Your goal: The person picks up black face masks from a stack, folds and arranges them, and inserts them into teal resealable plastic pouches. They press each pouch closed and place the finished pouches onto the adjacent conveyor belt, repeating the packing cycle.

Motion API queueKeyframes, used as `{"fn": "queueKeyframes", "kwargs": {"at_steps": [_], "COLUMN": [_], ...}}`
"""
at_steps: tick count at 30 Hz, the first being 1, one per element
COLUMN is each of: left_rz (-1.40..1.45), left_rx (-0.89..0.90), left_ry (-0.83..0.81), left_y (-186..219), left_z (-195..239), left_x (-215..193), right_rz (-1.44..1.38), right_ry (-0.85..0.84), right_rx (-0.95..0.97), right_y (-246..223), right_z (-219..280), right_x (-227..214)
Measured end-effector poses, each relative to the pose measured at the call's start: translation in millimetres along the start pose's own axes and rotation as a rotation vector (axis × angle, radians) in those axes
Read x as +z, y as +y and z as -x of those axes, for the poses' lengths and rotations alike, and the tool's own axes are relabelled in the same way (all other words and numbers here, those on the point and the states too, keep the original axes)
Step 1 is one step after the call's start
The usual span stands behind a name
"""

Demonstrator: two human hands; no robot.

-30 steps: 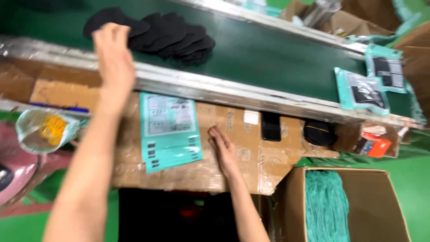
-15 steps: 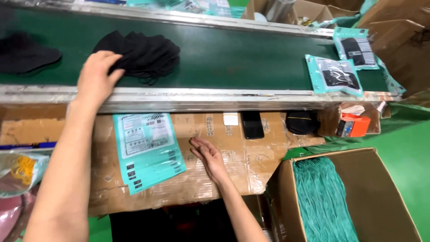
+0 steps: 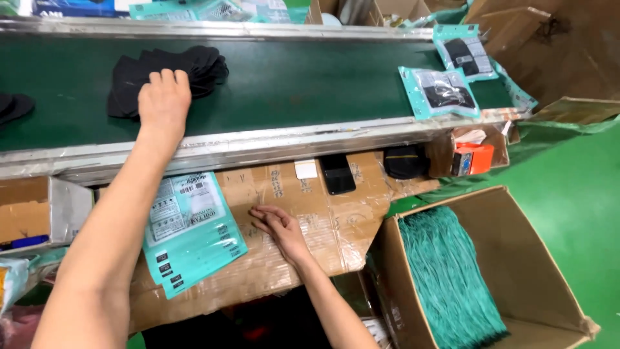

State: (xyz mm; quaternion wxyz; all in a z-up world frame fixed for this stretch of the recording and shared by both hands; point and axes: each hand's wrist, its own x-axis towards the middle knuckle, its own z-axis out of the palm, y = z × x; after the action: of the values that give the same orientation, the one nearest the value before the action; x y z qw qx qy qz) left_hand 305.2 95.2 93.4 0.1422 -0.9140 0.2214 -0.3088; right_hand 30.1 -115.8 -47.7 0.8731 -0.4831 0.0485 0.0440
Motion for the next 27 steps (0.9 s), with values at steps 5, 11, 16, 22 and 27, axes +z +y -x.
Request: {"fn": "queueKeyframes", "kwargs": {"at_steps": [5,11,16,22,27], "left_rz": [0.705,1.155,1.439,1.622,1.541], "left_rx": [0.023,0.252,0.097,-0.151,-0.325], "left_ry": [0.168,0.13,-0.154,-0.294,-0.541], "left_y": [24,108,127,176,174], "left_z": [19,100,132,185,179], "left_x": [-112,-204,-197,-125,-134], "right_rz": [0.396,0.716,0.688,1.002,1.043], "right_ry": [0.244,0.203,0.141,0.108,0.124], "right_rx": [-0.36,-0.635,-0.552,-0.306,-0.366], "right_y": [-53,-152,-156,-96,-125], "right_z": [12,64,72,73,73], "right_x": [-19,10,5,-16,-10]}}
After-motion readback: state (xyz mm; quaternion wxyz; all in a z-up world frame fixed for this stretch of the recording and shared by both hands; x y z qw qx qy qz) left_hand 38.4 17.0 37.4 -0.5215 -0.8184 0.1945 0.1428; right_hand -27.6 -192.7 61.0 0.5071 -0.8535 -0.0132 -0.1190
